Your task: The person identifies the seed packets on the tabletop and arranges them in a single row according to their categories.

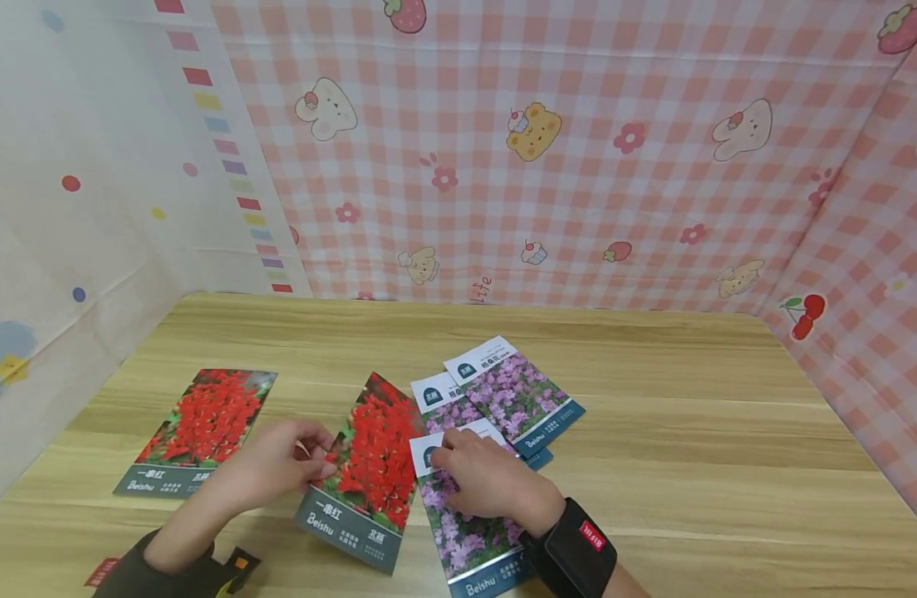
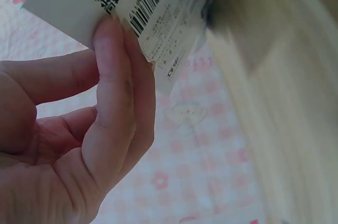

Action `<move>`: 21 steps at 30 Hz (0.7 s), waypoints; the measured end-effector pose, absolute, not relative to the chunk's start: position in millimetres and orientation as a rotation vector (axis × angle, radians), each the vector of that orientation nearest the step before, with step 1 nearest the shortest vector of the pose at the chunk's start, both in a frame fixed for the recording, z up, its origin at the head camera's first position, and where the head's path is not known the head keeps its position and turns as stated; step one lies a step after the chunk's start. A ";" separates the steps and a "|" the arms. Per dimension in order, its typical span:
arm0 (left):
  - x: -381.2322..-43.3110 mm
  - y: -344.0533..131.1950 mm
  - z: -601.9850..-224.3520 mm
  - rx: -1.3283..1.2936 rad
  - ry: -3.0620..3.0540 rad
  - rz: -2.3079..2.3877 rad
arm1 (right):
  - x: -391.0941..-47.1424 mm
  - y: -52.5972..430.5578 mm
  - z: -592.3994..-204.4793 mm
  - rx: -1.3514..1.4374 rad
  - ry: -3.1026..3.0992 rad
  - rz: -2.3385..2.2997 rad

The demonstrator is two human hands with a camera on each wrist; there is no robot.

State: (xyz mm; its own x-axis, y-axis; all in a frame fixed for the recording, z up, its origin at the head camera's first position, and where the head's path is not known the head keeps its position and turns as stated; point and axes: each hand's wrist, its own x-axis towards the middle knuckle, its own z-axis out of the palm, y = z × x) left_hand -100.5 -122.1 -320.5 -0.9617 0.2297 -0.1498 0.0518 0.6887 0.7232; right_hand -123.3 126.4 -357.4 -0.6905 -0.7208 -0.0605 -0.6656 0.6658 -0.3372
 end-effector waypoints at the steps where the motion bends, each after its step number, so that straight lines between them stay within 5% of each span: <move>1: -100.4 -123.4 -318.4 0.225 2.693 1.115 | -123.4 126.5 -357.5 -1.137 2.693 -0.430; 21: -93.2 -135.3 -294.0 0.258 2.938 1.020 | -128.6 128.8 -352.4 -0.971 2.733 -0.862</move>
